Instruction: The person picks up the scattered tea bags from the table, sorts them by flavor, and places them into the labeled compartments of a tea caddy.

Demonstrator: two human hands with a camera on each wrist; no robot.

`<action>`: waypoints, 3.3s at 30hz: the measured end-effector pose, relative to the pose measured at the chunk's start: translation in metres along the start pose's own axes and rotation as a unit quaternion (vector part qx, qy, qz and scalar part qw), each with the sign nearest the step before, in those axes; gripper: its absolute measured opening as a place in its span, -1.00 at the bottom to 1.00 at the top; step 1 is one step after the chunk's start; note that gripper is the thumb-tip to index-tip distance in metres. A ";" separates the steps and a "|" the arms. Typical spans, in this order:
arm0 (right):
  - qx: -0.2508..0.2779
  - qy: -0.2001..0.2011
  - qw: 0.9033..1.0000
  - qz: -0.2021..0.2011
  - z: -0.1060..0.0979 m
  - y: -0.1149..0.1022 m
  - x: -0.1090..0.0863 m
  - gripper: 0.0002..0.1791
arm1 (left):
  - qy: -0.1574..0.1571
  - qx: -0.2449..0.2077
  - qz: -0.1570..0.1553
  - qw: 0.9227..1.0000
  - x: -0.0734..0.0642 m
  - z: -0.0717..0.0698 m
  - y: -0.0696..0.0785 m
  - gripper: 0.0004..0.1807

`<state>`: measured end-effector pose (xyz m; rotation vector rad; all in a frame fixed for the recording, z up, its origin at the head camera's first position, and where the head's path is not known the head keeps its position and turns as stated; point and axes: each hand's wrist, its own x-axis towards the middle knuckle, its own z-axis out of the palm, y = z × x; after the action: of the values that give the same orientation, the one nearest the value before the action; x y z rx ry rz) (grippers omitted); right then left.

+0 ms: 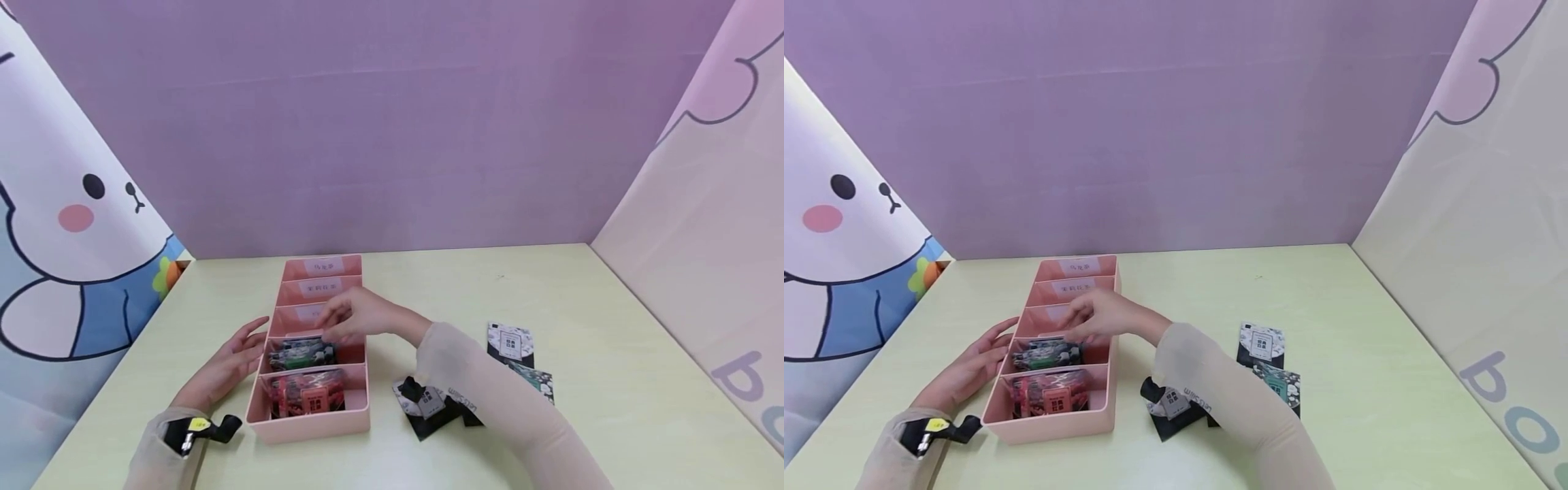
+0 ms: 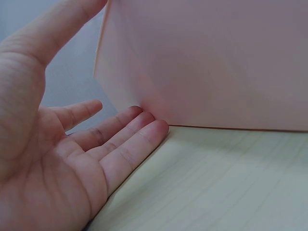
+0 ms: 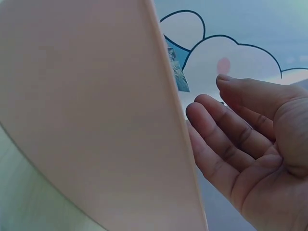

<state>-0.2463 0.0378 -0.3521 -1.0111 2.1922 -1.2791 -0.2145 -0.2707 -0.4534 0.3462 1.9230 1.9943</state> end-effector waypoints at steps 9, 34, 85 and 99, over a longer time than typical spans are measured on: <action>0.007 0.013 1.000 -0.004 -0.014 0.009 -0.024 -0.76 | -0.007 -0.007 -0.002 1.000 0.004 0.003 -0.002 -0.25; 0.086 0.119 0.989 0.035 -0.052 0.066 -0.092 -0.73 | -0.005 0.004 -0.002 1.000 0.004 0.002 -0.003 -0.26; 0.046 0.199 0.961 0.189 -0.132 0.137 -0.211 -0.47 | 0.005 0.033 -0.016 0.999 0.008 0.002 -0.005 -0.29; 0.030 0.191 0.948 0.253 -0.146 0.142 -0.248 -0.46 | 0.024 0.031 -0.034 0.999 0.006 0.004 -0.002 -0.28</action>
<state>-0.2333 0.3541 -0.4054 -0.1463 2.4475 -1.3530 -0.2181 -0.2643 -0.4560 0.2461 2.0017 1.9193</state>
